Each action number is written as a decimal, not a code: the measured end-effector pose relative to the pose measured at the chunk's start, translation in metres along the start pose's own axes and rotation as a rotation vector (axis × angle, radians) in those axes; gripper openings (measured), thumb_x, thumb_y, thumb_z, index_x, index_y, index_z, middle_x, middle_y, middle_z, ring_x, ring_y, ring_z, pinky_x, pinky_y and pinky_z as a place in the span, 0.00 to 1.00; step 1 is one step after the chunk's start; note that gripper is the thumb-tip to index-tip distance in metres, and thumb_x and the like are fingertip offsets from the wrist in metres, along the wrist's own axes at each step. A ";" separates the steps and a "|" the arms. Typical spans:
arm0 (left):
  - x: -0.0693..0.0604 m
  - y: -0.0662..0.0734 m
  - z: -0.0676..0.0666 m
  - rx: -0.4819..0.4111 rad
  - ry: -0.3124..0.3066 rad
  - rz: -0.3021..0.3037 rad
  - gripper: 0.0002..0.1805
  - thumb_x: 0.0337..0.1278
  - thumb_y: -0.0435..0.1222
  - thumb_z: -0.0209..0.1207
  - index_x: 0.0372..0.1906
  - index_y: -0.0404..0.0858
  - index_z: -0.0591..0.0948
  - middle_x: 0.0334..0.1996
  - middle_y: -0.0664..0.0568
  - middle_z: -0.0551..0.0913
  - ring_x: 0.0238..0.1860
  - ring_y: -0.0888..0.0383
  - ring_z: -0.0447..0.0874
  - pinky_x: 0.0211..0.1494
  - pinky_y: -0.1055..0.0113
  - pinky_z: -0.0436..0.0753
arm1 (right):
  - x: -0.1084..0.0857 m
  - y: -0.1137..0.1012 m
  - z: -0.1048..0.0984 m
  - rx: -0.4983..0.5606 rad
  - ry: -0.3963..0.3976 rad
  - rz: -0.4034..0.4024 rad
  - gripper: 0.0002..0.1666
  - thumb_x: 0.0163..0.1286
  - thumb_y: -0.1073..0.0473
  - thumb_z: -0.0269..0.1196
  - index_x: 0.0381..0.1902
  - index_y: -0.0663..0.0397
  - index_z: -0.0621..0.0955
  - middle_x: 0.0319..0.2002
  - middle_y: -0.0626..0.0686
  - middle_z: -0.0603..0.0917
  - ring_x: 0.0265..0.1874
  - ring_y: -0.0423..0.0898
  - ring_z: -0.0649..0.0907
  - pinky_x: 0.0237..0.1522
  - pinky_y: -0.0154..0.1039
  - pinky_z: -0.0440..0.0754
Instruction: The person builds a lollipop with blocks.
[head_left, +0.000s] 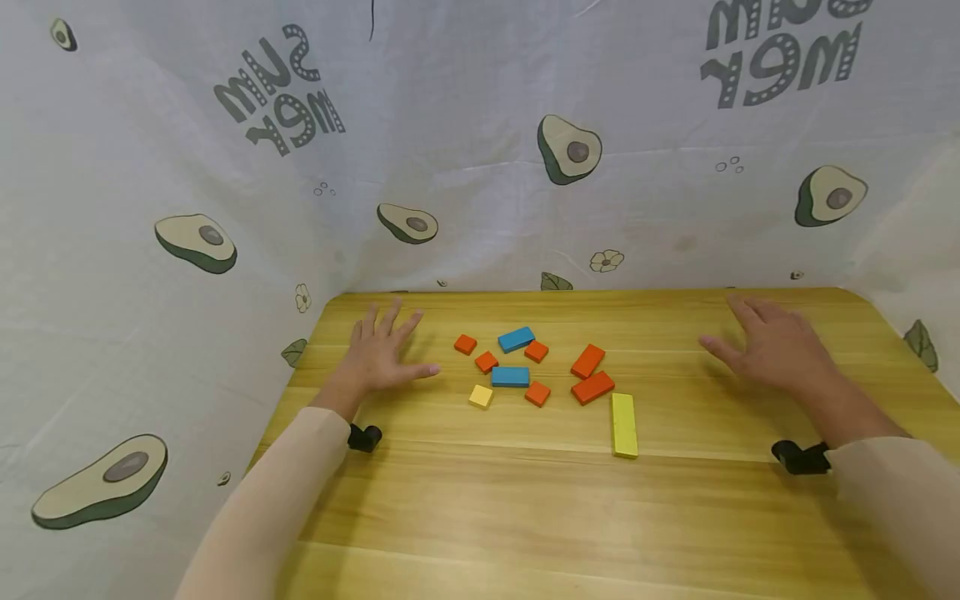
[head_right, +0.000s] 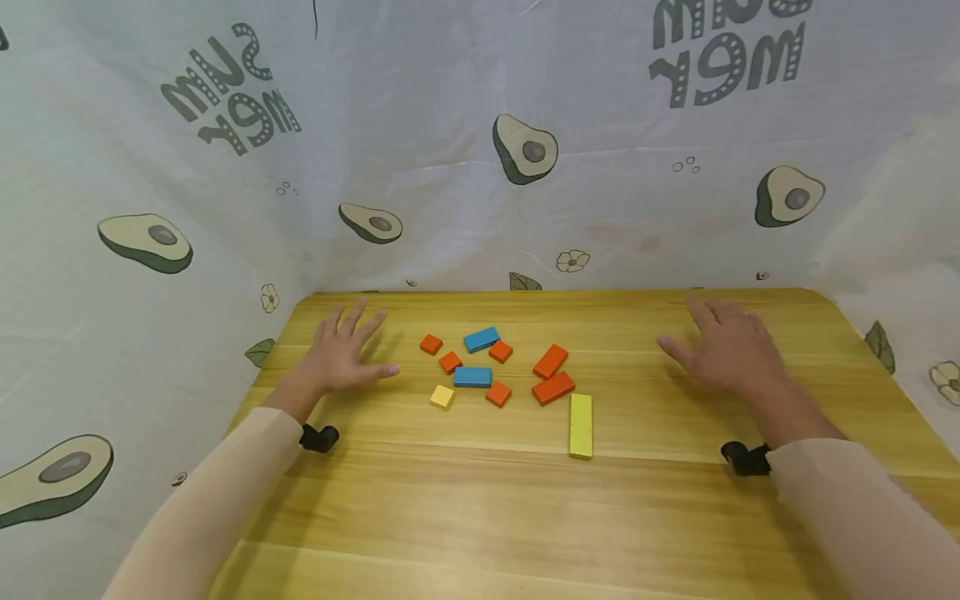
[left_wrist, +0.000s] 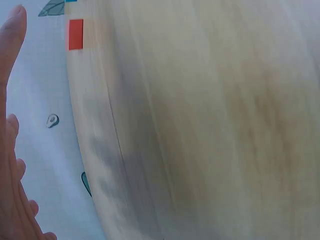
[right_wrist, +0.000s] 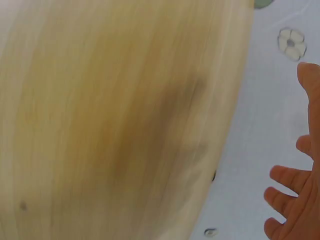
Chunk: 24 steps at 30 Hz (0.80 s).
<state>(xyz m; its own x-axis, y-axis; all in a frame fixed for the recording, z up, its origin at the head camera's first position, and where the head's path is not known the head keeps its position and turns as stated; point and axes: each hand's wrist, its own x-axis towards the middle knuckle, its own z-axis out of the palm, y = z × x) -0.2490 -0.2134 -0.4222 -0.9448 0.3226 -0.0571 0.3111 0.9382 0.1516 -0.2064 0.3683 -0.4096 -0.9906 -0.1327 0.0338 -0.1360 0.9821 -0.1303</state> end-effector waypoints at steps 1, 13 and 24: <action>-0.001 0.002 0.001 -0.009 0.006 0.012 0.59 0.51 0.78 0.52 0.84 0.57 0.49 0.84 0.44 0.41 0.81 0.29 0.37 0.78 0.29 0.44 | -0.001 -0.005 0.000 0.017 -0.009 -0.003 0.58 0.75 0.28 0.52 0.79 0.70 0.52 0.71 0.80 0.60 0.68 0.79 0.61 0.67 0.76 0.55; -0.010 0.028 0.012 -0.048 -0.014 0.113 0.57 0.51 0.74 0.59 0.83 0.59 0.52 0.81 0.45 0.51 0.75 0.36 0.59 0.72 0.35 0.67 | -0.012 -0.058 0.008 0.088 -0.103 -0.092 0.56 0.71 0.28 0.57 0.80 0.61 0.57 0.68 0.79 0.67 0.64 0.80 0.67 0.62 0.77 0.66; -0.020 0.044 0.017 -0.078 -0.068 0.131 0.55 0.52 0.73 0.60 0.82 0.61 0.53 0.75 0.46 0.64 0.69 0.42 0.67 0.69 0.40 0.73 | -0.024 -0.086 0.023 0.138 -0.115 -0.178 0.54 0.68 0.29 0.62 0.78 0.58 0.64 0.66 0.75 0.72 0.62 0.75 0.73 0.59 0.73 0.72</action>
<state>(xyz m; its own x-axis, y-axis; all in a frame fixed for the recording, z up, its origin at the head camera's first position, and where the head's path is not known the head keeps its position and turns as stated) -0.2149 -0.1764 -0.4316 -0.8867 0.4518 -0.0985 0.4198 0.8758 0.2380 -0.1709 0.2837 -0.4219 -0.9451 -0.3239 -0.0439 -0.3013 0.9154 -0.2671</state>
